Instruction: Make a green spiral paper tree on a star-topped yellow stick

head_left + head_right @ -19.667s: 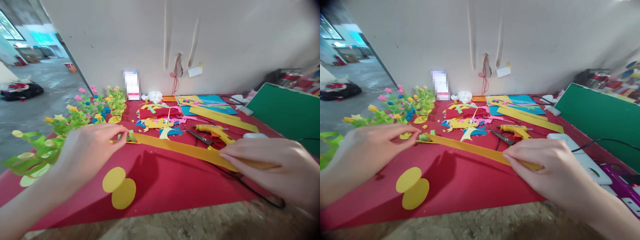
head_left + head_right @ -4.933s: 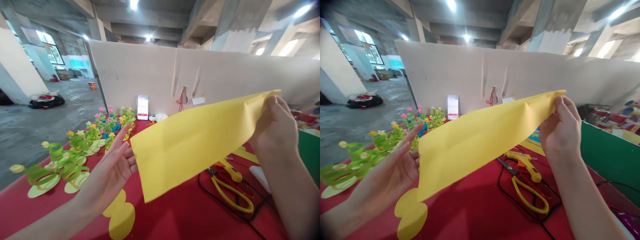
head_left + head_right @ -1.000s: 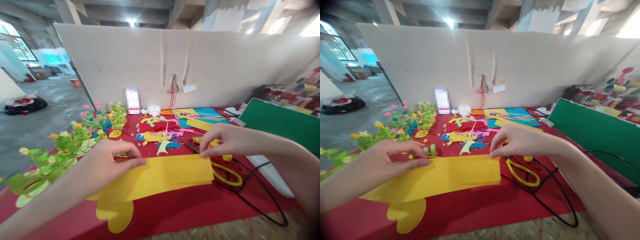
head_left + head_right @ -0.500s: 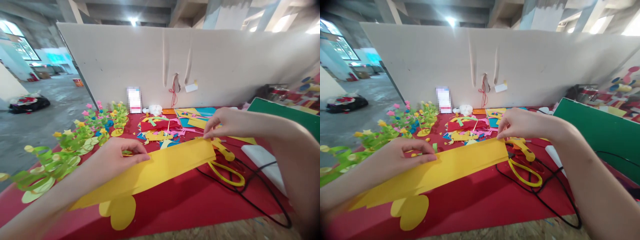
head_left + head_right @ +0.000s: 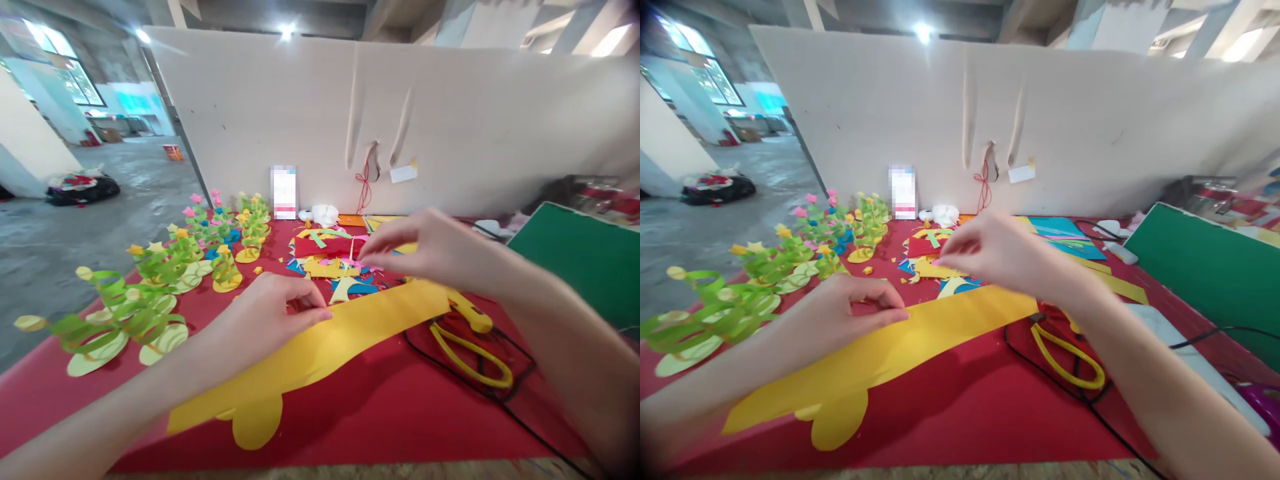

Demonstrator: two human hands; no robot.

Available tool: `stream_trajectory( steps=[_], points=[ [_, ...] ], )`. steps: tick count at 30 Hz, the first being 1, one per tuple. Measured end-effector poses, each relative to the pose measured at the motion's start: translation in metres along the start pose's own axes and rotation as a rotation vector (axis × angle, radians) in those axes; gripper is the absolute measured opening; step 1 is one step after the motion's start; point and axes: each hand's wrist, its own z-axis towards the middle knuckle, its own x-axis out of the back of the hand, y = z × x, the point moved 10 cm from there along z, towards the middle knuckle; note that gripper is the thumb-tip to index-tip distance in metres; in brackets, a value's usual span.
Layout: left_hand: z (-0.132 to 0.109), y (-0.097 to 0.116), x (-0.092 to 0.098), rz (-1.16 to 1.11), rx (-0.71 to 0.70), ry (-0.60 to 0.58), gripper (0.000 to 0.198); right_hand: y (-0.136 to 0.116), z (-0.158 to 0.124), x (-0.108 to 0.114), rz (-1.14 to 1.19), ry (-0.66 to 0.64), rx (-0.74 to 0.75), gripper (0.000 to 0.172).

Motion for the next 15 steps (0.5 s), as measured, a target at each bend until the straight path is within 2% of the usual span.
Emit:
stream_trajectory(
  steps=[1,3,5,15],
  points=[
    [0.0,0.0,0.0,0.009,0.002,0.004,0.02,-0.018,-0.001,-0.015,0.016,-0.001,0.06,0.015],
    [-0.001,0.0,0.0,0.029,0.012,0.01,0.02,-0.038,-0.003,-0.041,0.065,-0.048,0.12,0.015],
    [-0.003,0.002,0.0,0.031,0.019,0.014,0.022,-0.043,-0.005,-0.054,0.095,-0.058,0.133,0.017],
    [-0.007,0.006,-0.002,0.057,0.002,-0.01,0.024,-0.034,-0.009,-0.055,-0.027,-0.069,0.091,0.016]
  ],
)
